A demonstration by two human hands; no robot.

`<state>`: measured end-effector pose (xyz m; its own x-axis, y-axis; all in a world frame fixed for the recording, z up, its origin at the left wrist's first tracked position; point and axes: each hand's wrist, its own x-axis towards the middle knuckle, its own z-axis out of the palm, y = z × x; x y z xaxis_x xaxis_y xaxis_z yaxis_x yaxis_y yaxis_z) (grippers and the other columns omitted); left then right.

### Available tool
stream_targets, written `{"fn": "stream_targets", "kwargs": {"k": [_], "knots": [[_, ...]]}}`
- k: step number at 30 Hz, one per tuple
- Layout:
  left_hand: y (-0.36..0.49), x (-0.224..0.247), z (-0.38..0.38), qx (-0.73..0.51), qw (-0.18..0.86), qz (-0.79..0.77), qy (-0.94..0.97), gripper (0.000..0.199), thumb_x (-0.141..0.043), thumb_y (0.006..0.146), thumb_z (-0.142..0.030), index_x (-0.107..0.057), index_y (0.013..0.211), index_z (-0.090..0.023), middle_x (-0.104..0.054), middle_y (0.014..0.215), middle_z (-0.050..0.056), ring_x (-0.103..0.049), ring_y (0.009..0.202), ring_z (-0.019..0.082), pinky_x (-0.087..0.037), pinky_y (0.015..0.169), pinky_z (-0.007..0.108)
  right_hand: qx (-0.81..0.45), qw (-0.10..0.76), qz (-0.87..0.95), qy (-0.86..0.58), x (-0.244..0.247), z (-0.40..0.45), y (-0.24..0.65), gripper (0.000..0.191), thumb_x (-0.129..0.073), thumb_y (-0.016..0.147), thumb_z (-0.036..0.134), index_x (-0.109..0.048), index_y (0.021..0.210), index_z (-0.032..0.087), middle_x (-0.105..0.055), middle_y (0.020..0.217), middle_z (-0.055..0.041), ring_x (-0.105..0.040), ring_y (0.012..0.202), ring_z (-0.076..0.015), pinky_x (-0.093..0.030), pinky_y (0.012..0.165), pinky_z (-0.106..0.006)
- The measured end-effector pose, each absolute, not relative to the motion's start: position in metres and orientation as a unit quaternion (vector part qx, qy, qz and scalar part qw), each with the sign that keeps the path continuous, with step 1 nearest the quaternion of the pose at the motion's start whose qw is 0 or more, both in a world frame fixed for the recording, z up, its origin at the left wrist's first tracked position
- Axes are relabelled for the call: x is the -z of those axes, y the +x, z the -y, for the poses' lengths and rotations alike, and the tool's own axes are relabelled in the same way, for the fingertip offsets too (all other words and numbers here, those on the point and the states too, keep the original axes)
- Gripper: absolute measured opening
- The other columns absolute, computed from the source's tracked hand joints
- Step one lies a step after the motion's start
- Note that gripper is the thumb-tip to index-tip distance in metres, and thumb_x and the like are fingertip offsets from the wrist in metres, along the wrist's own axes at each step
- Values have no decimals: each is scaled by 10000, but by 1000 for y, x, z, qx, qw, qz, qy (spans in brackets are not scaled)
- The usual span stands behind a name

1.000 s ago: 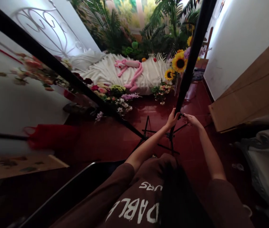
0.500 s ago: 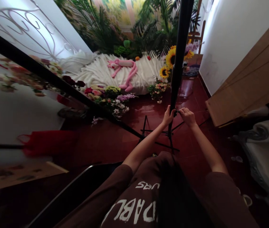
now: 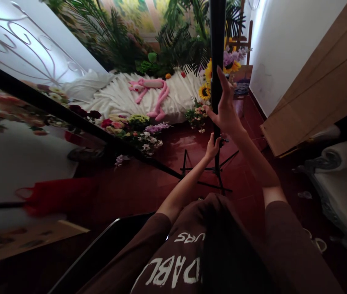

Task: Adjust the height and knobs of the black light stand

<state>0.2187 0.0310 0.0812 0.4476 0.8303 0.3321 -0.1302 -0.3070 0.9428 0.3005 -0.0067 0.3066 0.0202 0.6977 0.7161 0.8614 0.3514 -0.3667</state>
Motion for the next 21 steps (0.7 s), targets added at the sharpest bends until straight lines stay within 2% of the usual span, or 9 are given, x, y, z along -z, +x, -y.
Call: {"fn": "stream_targets", "kwargs": {"k": [2,5,8,10,14,16,18,20,21], "knots": [[219,-79,-32,-453,525,-260,672,467,-492,937,-625,-538,1128,-201,-627,799,18,-551,630,119,-474,636,252,138,425,682,-579,-313,-6,298,885,-529,970,306,102,1589,356,-108,1660,-59,-142,1562,-322,-303,1242,-591],[218,-76,-35,-450,513,-257,684,500,-488,933,-634,-493,1194,-207,-637,883,36,-570,683,123,-489,676,264,149,409,682,-587,-309,-13,299,703,-470,976,238,-134,1585,343,-276,1601,-69,-296,1507,-310,-381,1212,-546],[217,-73,-37,-453,504,-224,700,562,-505,935,-615,-388,1316,-219,-628,993,57,-581,717,111,-500,708,266,137,408,672,-602,-296,-11,300,603,-486,949,182,-313,1508,323,-410,1505,-80,-423,1415,-290,-437,1179,-507],[215,-73,-38,-449,501,-202,712,599,-542,925,-596,-339,1348,-224,-616,1008,56,-581,712,102,-506,716,268,124,414,661,-613,-284,-8,299,554,-497,933,157,-374,1453,302,-466,1445,-92,-469,1362,-289,-464,1152,-508],[214,-72,-37,-431,498,-214,721,612,-592,913,-553,-345,1339,-190,-628,1062,101,-634,770,136,-545,773,327,83,421,652,-625,-248,-4,298,486,-505,935,167,-409,1392,304,-498,1385,-96,-561,1236,-268,-537,1066,-487],[215,-72,-37,-422,499,-225,722,620,-584,923,-528,-349,1359,-155,-635,1134,162,-680,914,193,-555,871,387,60,416,649,-634,-226,-2,297,472,-521,928,170,-427,1373,297,-503,1364,-101,-580,1207,-266,-553,1042,-482],[215,-71,-39,-417,494,-226,729,679,-579,925,-504,-313,1424,-128,-590,1287,239,-638,1194,268,-501,1038,448,40,405,642,-649,-206,0,296,471,-540,914,155,-451,1357,288,-507,1348,-107,-588,1201,-269,-560,1030,-477],[216,-71,-40,-414,485,-221,738,764,-572,921,-487,-235,1501,-121,-450,1478,284,-440,1452,301,-371,1190,474,27,394,635,-664,-192,3,293,484,-548,907,138,-465,1357,296,-504,1348,-106,-600,1183,-265,-568,1012,-464],[216,-70,-41,-411,483,-218,742,801,-566,920,-484,-193,1528,-120,-372,1545,286,-336,1519,298,-310,1231,473,23,392,632,-668,-188,5,292,496,-548,907,134,-465,1365,306,-500,1354,-102,-608,1167,-260,-576,996,-456]]}}
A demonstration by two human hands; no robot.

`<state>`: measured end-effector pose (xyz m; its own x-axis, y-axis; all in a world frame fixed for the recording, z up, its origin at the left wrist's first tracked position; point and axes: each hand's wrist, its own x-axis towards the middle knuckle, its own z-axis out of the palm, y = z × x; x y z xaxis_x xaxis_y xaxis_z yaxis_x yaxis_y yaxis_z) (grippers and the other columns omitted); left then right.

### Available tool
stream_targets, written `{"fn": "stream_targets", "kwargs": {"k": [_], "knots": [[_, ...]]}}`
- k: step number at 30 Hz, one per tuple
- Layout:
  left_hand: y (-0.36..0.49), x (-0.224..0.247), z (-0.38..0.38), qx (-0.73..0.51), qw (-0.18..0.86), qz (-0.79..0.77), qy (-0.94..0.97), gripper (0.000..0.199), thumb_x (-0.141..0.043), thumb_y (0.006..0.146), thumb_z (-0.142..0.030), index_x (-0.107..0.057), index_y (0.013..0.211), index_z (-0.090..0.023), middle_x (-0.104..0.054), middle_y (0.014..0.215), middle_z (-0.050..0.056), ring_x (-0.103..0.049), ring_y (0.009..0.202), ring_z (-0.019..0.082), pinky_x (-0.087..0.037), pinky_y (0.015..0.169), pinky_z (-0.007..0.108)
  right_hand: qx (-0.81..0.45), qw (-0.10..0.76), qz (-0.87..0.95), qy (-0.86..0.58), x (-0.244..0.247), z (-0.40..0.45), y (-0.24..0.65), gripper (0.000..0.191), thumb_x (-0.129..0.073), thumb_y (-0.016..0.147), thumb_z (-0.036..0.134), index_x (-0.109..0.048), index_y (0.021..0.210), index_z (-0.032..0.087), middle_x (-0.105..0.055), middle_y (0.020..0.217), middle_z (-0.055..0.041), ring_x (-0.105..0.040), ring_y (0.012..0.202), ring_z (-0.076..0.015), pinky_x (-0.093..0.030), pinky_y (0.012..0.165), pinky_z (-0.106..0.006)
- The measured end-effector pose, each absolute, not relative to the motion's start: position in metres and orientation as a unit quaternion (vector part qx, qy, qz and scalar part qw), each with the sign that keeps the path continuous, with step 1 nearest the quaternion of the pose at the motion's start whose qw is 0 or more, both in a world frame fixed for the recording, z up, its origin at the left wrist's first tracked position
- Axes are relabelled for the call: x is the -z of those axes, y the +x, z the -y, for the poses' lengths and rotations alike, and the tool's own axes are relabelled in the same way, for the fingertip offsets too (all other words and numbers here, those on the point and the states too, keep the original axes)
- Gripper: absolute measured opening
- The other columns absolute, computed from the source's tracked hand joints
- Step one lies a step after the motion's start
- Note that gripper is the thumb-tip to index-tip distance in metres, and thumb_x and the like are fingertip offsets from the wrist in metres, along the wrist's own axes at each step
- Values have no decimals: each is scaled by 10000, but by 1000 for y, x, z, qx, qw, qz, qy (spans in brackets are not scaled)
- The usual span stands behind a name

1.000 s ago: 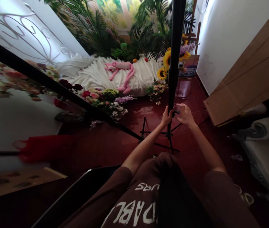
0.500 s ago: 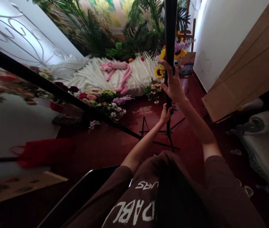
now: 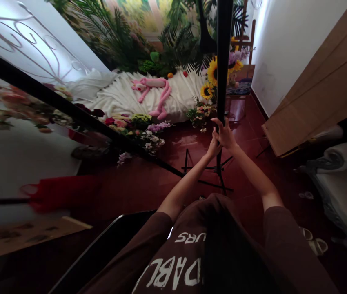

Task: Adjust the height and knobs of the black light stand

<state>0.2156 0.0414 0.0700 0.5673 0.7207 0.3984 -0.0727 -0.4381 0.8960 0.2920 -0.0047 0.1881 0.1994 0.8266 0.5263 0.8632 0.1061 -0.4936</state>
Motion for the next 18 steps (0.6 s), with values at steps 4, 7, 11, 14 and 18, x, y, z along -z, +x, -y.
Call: {"fn": "stream_targets", "kwargs": {"k": [4,7,11,14,18], "knots": [[216,-66,-43,-388,492,-228,745,840,-540,922,-508,-164,1534,-73,-343,1549,312,-341,1514,310,-320,1222,479,11,400,635,-661,-187,17,290,541,-552,922,172,-440,1424,338,-456,1407,-93,-610,1167,-260,-599,946,-432],[216,-65,-41,-394,498,-233,736,709,-523,931,-537,-313,1431,-82,-541,1342,281,-585,1274,286,-463,1089,469,4,426,645,-635,-184,36,295,596,-561,922,217,-386,1480,332,-396,1477,-103,-539,1281,-271,-591,969,-433],[217,-67,-39,-439,498,-224,714,515,-552,915,-574,-423,1232,-190,-635,1067,124,-658,918,185,-539,876,380,-29,475,613,-631,-162,65,312,632,-574,917,265,-339,1499,340,-413,1510,-97,-493,1334,-237,-580,983,-408],[217,-70,-38,-450,497,-229,706,499,-610,878,-591,-429,1158,-219,-624,971,68,-638,842,167,-525,802,337,-86,471,587,-653,-144,80,323,536,-565,926,293,-417,1441,296,-528,1428,-113,-539,1287,-231,-543,1020,-425],[215,-72,-38,-434,510,-235,705,486,-612,889,-576,-420,1160,-221,-607,896,30,-613,759,142,-506,741,299,-165,471,556,-665,-131,84,329,397,-533,956,354,-509,1342,268,-624,1300,-110,-619,1171,-224,-526,1012,-418]]}}
